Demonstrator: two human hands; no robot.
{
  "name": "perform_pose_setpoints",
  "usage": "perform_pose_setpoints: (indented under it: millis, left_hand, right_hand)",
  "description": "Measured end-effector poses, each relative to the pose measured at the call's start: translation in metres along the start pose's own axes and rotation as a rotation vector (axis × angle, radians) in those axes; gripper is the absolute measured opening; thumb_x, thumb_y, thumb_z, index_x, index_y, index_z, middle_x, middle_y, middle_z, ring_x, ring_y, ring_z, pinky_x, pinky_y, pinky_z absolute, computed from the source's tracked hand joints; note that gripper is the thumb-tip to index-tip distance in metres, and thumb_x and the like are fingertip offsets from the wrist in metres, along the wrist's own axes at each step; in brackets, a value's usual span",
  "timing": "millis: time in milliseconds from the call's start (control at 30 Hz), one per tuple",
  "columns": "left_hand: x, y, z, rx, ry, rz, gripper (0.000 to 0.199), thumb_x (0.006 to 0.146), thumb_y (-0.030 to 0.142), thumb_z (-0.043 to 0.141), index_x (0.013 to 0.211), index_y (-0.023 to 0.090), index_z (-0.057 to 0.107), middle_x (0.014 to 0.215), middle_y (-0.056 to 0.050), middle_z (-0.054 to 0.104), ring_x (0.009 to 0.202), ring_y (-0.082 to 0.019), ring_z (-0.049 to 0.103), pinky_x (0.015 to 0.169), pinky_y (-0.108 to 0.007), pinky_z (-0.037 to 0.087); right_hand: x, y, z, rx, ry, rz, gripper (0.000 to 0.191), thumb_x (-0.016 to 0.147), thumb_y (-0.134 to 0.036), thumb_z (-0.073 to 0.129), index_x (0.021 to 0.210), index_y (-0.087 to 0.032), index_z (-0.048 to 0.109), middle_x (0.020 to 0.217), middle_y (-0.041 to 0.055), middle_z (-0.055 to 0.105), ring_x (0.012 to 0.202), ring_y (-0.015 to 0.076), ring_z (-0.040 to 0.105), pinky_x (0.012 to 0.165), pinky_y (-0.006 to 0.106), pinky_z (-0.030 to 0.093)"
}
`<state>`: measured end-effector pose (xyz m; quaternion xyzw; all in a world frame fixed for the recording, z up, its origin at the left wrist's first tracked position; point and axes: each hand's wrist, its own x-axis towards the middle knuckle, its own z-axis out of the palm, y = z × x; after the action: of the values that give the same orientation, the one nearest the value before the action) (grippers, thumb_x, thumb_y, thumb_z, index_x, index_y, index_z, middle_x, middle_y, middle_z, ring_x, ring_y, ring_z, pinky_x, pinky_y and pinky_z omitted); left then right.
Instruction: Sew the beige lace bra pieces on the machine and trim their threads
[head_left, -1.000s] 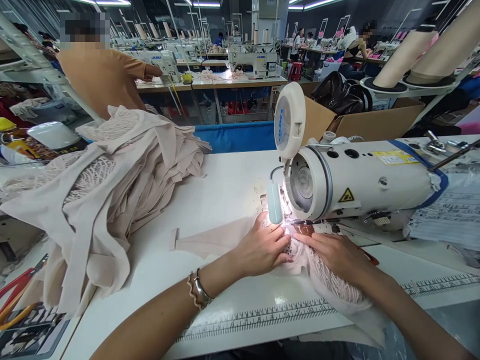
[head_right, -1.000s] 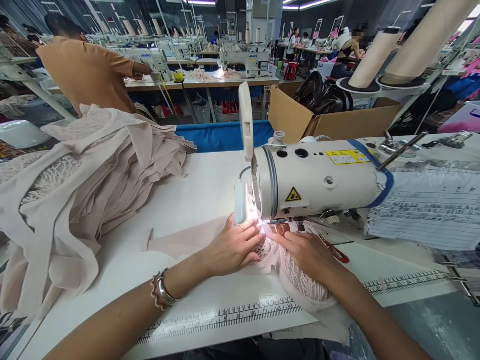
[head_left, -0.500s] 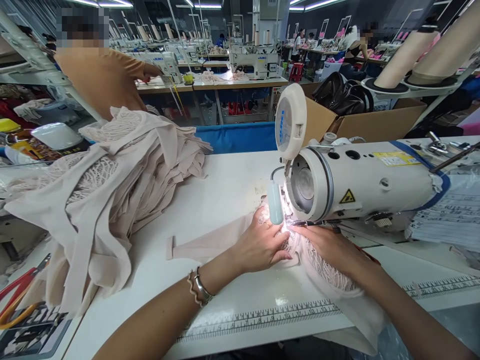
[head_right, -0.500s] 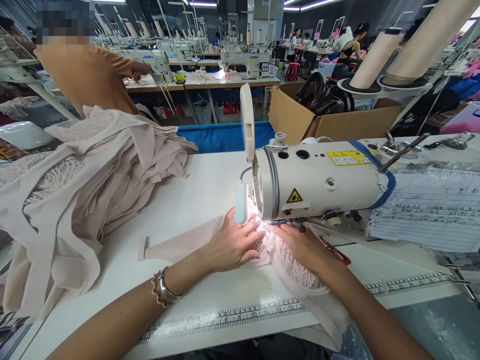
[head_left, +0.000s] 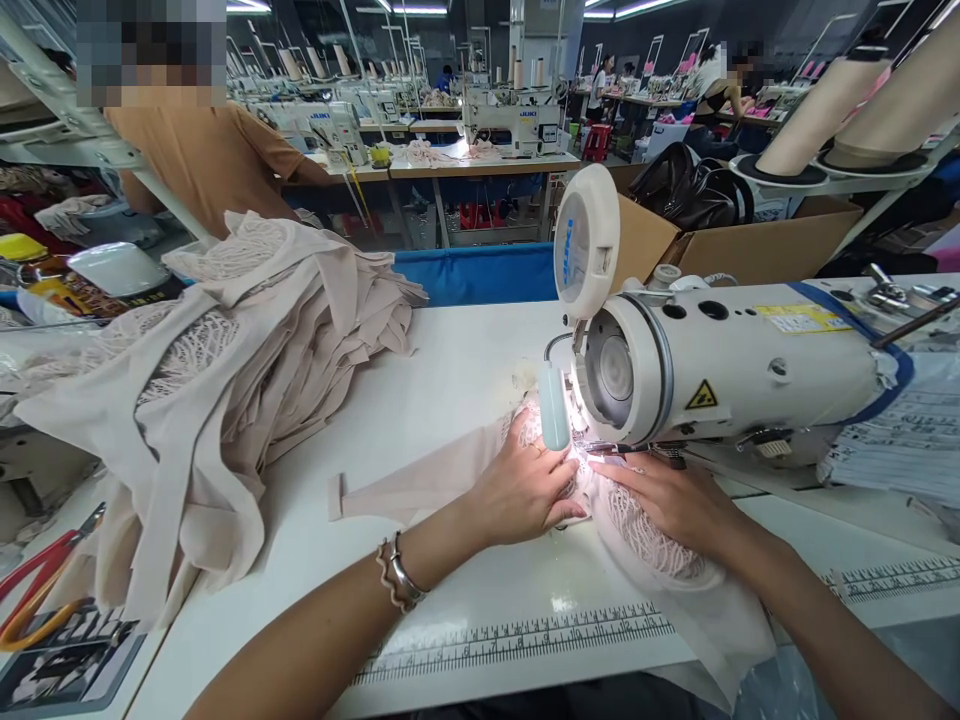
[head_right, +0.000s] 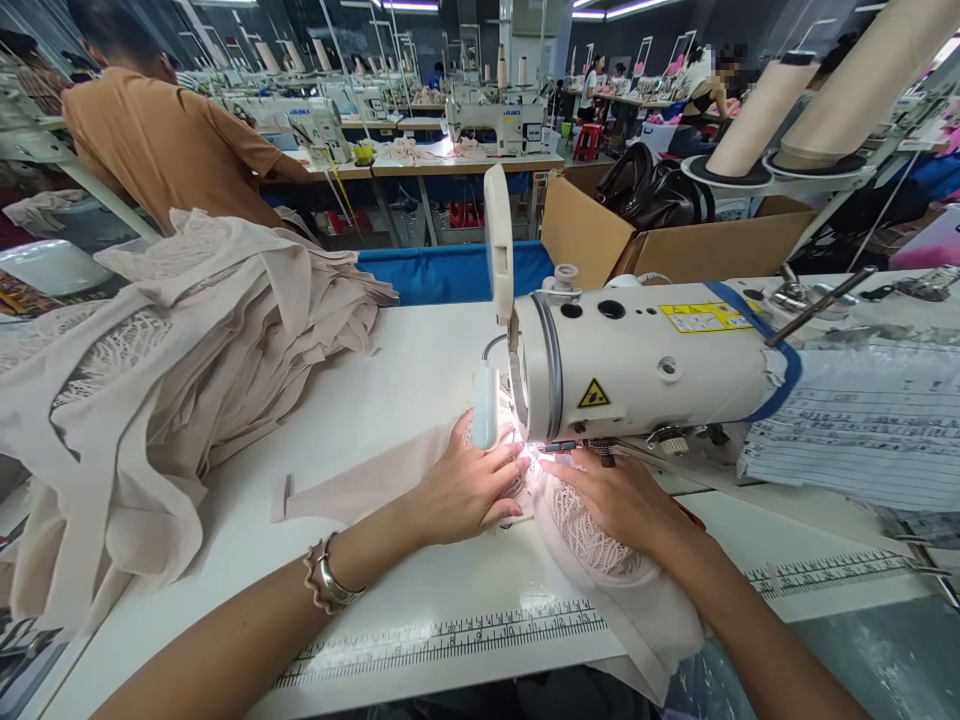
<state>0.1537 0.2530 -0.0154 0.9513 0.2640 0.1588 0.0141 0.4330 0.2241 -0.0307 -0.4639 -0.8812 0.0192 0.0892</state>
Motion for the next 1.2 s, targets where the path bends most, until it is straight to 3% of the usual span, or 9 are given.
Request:
perform_pose_setpoints:
  millis: [100, 233, 300, 400, 467, 533, 733, 900, 1200]
  left_hand:
    - [0.000, -0.002, 0.001, 0.049, -0.004, -0.016, 0.067, 0.103, 0.066, 0.026, 0.120, 0.013, 0.064, 0.107, -0.012, 0.072, 0.093, -0.028, 0.066, 0.118, -0.070, 0.011]
    - [-0.002, -0.001, 0.004, 0.120, 0.001, -0.029, 0.069, 0.100, 0.069, 0.037, 0.126, 0.009, 0.060, 0.112, -0.016, 0.070, 0.113, -0.037, 0.060, 0.116, -0.071, 0.014]
    - [-0.002, 0.002, 0.005, 0.141, 0.014, -0.006, 0.058, 0.103, 0.057, 0.040, 0.126, 0.007, 0.059, 0.121, -0.018, 0.066, 0.112, -0.035, 0.060, 0.113, -0.066, 0.026]
    - [-0.001, 0.005, 0.006, 0.106, -0.006, 0.050, 0.031, 0.106, 0.025, 0.039, 0.121, 0.007, 0.059, 0.118, -0.017, 0.065, 0.092, -0.025, 0.062, 0.089, -0.044, 0.046]
    - [0.000, 0.005, 0.006, 0.073, -0.043, 0.079, 0.025, 0.103, 0.011, 0.038, 0.114, 0.008, 0.060, 0.108, -0.014, 0.067, 0.084, -0.022, 0.060, 0.072, -0.035, 0.044]
    - [0.000, 0.004, 0.006, 0.071, -0.063, 0.088, 0.025, 0.100, 0.003, 0.038, 0.109, 0.008, 0.060, 0.106, -0.013, 0.067, 0.082, -0.022, 0.058, 0.066, -0.032, 0.040]
    - [-0.002, 0.000, 0.008, 0.102, -0.033, 0.050, 0.032, 0.096, -0.005, 0.037, 0.115, 0.010, 0.059, 0.117, -0.011, 0.068, 0.078, -0.019, 0.057, 0.066, -0.032, 0.036]
    - [0.001, -0.003, 0.004, 0.113, -0.044, 0.026, 0.026, 0.099, 0.000, 0.039, 0.109, 0.012, 0.060, 0.114, -0.010, 0.069, 0.077, -0.019, 0.056, 0.068, -0.033, 0.034]
    - [0.003, -0.015, 0.016, 0.115, -0.026, -0.036, 0.036, 0.099, 0.000, 0.032, 0.111, 0.016, 0.062, 0.105, -0.010, 0.073, 0.085, -0.022, 0.056, 0.079, -0.037, 0.037]
  right_hand:
    - [0.006, 0.001, 0.005, 0.041, -0.034, 0.003, 0.054, 0.096, -0.015, 0.038, 0.141, -0.036, 0.060, 0.113, 0.0053, 0.074, 0.093, 0.0204, 0.070, 0.077, 0.029, 0.057]
    - [0.013, -0.003, 0.004, 0.113, -0.061, 0.015, 0.052, 0.098, -0.015, 0.037, 0.141, -0.030, 0.061, 0.124, 0.0062, 0.073, 0.109, 0.0210, 0.069, 0.089, 0.031, 0.059]
    - [0.015, -0.005, 0.002, 0.136, -0.085, 0.024, 0.050, 0.098, -0.016, 0.037, 0.139, -0.027, 0.063, 0.127, 0.0065, 0.072, 0.113, 0.0208, 0.068, 0.092, 0.031, 0.058]
    - [0.015, -0.007, 0.002, 0.115, -0.089, 0.038, 0.052, 0.097, -0.015, 0.036, 0.139, -0.027, 0.062, 0.127, 0.0062, 0.072, 0.114, 0.0219, 0.069, 0.090, 0.033, 0.060]
    - [0.013, -0.007, 0.004, 0.077, -0.064, 0.051, 0.054, 0.095, -0.014, 0.036, 0.139, -0.029, 0.063, 0.126, 0.0063, 0.072, 0.112, 0.0237, 0.070, 0.087, 0.035, 0.061]
    - [0.010, -0.008, 0.004, 0.049, -0.031, 0.074, 0.054, 0.094, -0.013, 0.037, 0.137, -0.030, 0.064, 0.124, 0.0065, 0.073, 0.106, 0.0244, 0.072, 0.082, 0.035, 0.061]
    - [0.009, -0.017, -0.005, 0.067, -0.034, 0.086, 0.058, 0.093, -0.013, 0.038, 0.143, -0.034, 0.057, 0.117, 0.0051, 0.074, 0.089, 0.0196, 0.072, 0.071, 0.027, 0.059]
    - [0.012, -0.023, -0.009, 0.090, -0.038, 0.066, 0.059, 0.091, -0.012, 0.039, 0.143, -0.031, 0.057, 0.116, 0.0071, 0.072, 0.095, 0.0209, 0.069, 0.080, 0.030, 0.059]
    - [0.015, -0.033, -0.015, 0.186, -0.064, 0.176, 0.047, 0.092, -0.014, 0.035, 0.126, -0.028, 0.065, 0.111, 0.0077, 0.072, 0.091, 0.0222, 0.070, 0.078, 0.032, 0.057]
